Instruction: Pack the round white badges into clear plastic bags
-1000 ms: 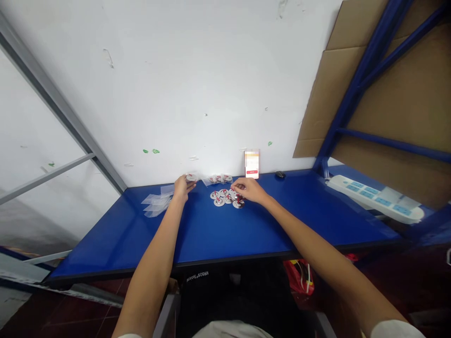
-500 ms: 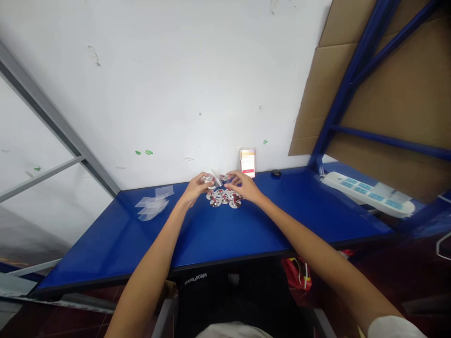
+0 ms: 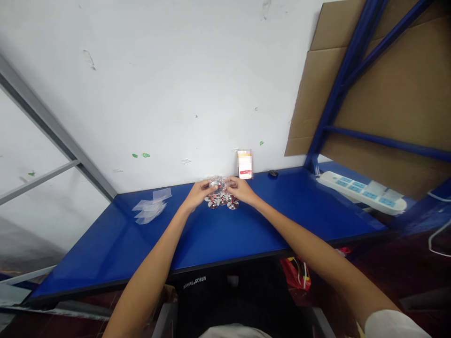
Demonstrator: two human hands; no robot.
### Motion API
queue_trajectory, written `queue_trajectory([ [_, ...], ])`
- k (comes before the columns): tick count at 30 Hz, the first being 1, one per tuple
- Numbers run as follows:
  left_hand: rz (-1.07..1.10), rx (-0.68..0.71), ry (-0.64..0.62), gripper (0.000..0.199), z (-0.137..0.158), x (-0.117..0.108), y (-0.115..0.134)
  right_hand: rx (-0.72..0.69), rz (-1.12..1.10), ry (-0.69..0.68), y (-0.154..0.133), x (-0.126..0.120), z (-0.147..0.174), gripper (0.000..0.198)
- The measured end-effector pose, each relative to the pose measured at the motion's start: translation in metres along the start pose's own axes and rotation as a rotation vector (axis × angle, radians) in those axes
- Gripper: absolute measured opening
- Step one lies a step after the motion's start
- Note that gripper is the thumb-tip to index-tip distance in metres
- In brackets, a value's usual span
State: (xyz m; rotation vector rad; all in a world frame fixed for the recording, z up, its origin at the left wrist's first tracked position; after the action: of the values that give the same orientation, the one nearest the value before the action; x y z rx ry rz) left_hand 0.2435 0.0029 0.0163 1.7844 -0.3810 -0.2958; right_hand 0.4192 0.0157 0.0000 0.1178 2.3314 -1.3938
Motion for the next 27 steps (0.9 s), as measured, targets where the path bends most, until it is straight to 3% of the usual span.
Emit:
queue_trajectory([
  [4, 0.027, -0.023, 0.041, 0.049, -0.001, -0.003, -0.003, 0.061, -0.094, -0.01, 0.004, -0.001, -0.002, 0.014],
  [12, 0.128, -0.055, 0.164, 0.052, -0.002, -0.015, -0.011, 0.218, -0.319, -0.035, 0.011, 0.001, -0.002, 0.012],
  [20, 0.054, -0.012, 0.091, 0.051, -0.003, -0.007, -0.006, 0.166, -0.236, -0.03, 0.015, 0.011, -0.001, 0.034],
  [24, 0.063, -0.011, 0.136, 0.046, -0.002, -0.011, -0.005, 0.191, -0.219, 0.031, 0.024, 0.003, -0.005, 0.014],
  [27, 0.078, -0.003, 0.181, 0.046, -0.002, -0.017, -0.003, 0.2, -0.235, 0.057, 0.024, -0.006, -0.007, 0.013],
])
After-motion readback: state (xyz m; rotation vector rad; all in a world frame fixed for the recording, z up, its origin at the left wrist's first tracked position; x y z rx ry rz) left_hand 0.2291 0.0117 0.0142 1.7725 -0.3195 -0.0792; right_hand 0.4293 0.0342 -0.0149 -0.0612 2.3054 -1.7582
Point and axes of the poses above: each hand's wrist, its own z-axis away from the middle knuckle, its own x-axis out of the palm, y = z × x, the point moved 8 cm from there along -z, towards the middle knuckle, and after that the axes turned 12 degrees about z, right-handed, at the moved point
